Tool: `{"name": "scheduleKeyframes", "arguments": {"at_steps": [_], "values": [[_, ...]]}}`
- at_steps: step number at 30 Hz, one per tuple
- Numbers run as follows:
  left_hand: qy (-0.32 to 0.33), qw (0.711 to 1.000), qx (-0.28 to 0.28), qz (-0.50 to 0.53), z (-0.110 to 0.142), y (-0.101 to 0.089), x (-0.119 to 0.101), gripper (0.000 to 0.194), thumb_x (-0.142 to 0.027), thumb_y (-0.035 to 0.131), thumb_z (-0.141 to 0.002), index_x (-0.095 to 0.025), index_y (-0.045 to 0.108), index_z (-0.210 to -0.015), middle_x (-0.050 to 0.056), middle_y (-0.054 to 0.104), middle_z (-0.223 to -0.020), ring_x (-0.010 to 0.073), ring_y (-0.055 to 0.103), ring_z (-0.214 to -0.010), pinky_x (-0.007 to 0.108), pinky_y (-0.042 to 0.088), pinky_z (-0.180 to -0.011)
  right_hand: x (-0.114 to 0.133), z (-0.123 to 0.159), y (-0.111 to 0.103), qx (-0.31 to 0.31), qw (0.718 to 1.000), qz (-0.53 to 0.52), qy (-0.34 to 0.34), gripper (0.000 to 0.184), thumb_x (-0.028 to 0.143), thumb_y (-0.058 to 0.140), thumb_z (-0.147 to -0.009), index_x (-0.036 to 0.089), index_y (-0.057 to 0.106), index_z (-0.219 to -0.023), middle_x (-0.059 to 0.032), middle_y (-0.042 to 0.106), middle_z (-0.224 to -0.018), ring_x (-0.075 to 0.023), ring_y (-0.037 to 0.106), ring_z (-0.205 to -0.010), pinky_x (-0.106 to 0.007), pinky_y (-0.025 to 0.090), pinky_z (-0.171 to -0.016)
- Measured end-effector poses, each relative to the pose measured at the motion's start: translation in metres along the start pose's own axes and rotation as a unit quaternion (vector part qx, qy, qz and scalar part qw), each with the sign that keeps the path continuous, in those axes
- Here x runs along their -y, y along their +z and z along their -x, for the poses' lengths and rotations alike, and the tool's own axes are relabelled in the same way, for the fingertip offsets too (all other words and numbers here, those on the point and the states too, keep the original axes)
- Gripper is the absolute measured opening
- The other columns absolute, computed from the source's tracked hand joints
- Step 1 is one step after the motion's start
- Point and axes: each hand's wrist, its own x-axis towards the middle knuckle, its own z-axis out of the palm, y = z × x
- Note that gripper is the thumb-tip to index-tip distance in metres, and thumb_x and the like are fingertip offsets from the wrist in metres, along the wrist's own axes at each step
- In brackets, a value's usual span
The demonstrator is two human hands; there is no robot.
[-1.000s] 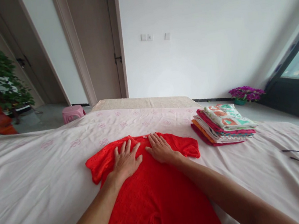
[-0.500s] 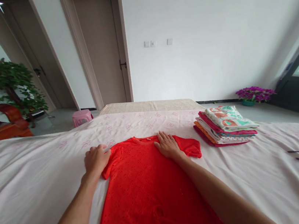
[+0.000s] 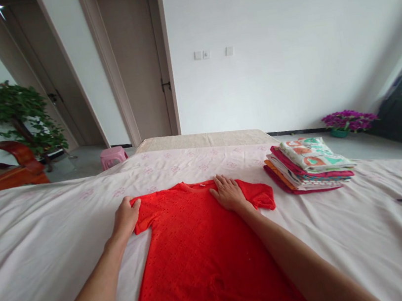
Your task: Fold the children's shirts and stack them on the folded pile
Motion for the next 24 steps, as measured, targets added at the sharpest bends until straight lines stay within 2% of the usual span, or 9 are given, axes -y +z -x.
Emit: {"name": "scheduleKeyframes", "arguments": {"at_steps": [3, 6, 9, 11, 13, 15, 19, 21, 24], "values": [[0.014, 0.999, -0.003, -0.053, 0.001, 0.001, 0.0, 0.032, -0.037, 0.042, -0.091, -0.018, 0.057, -0.113, 0.016, 0.069, -0.11, 0.0299, 0.065, -0.1, 0.04, 0.047, -0.085, 0.0, 0.0, 0.001, 0.001, 1.0, -0.001, 0.003, 0.068, 0.055, 0.026, -0.098, 0.015, 0.028, -0.153, -0.0114, 0.027, -0.158, -0.0248, 0.022, -0.145, -0.042, 0.012, -0.116], [0.039, 0.991, 0.0, -0.131, 0.005, -0.001, 0.001, 0.036, -0.036, 0.038, -0.094, -0.022, 0.053, -0.123, 0.015, 0.064, -0.119, 0.0287, 0.065, -0.099, 0.039, 0.048, -0.08, 0.0, 0.001, 0.001, -0.004, 1.0, -0.002, 0.002, 0.067, 0.055, 0.026, -0.098, 0.016, 0.029, -0.152, -0.0108, 0.028, -0.158, -0.0249, 0.023, -0.145, -0.042, 0.013, -0.116], [0.063, 0.969, -0.001, -0.237, 0.012, -0.005, -0.001, 0.041, -0.038, 0.034, -0.096, -0.022, 0.05, -0.129, 0.015, 0.062, -0.119, 0.0288, 0.065, -0.092, 0.039, 0.048, -0.074, 0.0, 0.001, 0.001, -0.006, 1.0, 0.001, 0.001, 0.067, 0.054, 0.026, -0.098, 0.015, 0.029, -0.152, -0.011, 0.028, -0.158, -0.0248, 0.023, -0.144, -0.043, 0.012, -0.116], [0.094, 0.955, -0.027, -0.28, 0.017, -0.009, -0.007, 0.041, -0.04, 0.036, -0.095, -0.022, 0.054, -0.128, 0.015, 0.062, -0.117, 0.0304, 0.063, -0.095, 0.042, 0.047, -0.079, 0.0, 0.001, 0.001, -0.005, 1.0, 0.0, -0.002, 0.067, 0.054, 0.026, -0.098, 0.015, 0.029, -0.152, -0.0112, 0.028, -0.158, -0.0248, 0.023, -0.144, -0.043, 0.012, -0.116], [0.136, 0.947, -0.069, -0.283, 0.022, -0.011, -0.021, 0.04, -0.038, 0.039, -0.095, -0.021, 0.057, -0.126, 0.015, 0.061, -0.12, 0.0318, 0.06, -0.104, 0.045, 0.044, -0.09, 0.0, 0.001, 0.002, -0.006, 1.0, -0.002, -0.002, 0.067, 0.053, 0.026, -0.098, 0.014, 0.029, -0.152, -0.0115, 0.029, -0.158, -0.0251, 0.023, -0.144, -0.043, 0.013, -0.116], [0.19, 0.951, -0.076, -0.231, 0.027, -0.009, -0.04, 0.038, -0.034, 0.036, -0.096, -0.022, 0.06, -0.122, 0.012, 0.062, -0.124, 0.0286, 0.058, -0.111, 0.043, 0.041, -0.099, -0.001, 0.0, 0.003, -0.011, 1.0, -0.004, -0.002, 0.067, 0.053, 0.027, -0.098, 0.014, 0.03, -0.152, -0.0117, 0.029, -0.158, -0.0254, 0.024, -0.144, -0.043, 0.013, -0.116], [0.318, 0.942, 0.056, -0.095, 0.032, 0.019, -0.076, 0.041, -0.03, 0.029, -0.097, -0.02, 0.06, -0.123, 0.006, 0.062, -0.13, 0.0163, 0.056, -0.12, 0.028, 0.039, -0.107, -0.001, 0.002, 0.002, -0.016, 1.0, -0.01, -0.003, 0.066, 0.053, 0.026, -0.098, 0.015, 0.03, -0.152, -0.011, 0.03, -0.157, -0.0248, 0.023, -0.144, -0.042, 0.013, -0.116], [0.348, 0.926, 0.117, -0.093, 0.032, 0.039, -0.084, 0.045, -0.033, 0.032, -0.096, -0.017, 0.054, -0.132, 0.008, 0.056, -0.14, 0.016, 0.049, -0.13, 0.03, 0.035, -0.112, 0.0, 0.003, 0.0, -0.012, 1.0, -0.013, -0.001, 0.066, 0.053, 0.026, -0.098, 0.015, 0.03, -0.152, -0.0105, 0.029, -0.158, -0.0242, 0.023, -0.145, -0.041, 0.013, -0.116], [0.347, 0.916, 0.147, -0.139, 0.033, 0.06, -0.079, 0.05, -0.038, 0.038, -0.094, -0.016, 0.049, -0.138, 0.011, 0.045, -0.15, 0.0218, 0.039, -0.14, 0.039, 0.029, -0.116, 0.001, 0.004, -0.002, -0.008, 1.0, -0.014, 0.002, 0.065, 0.052, 0.027, -0.098, 0.016, 0.03, -0.152, -0.0101, 0.028, -0.158, -0.0237, 0.023, -0.145, -0.042, 0.013, -0.116]]}}
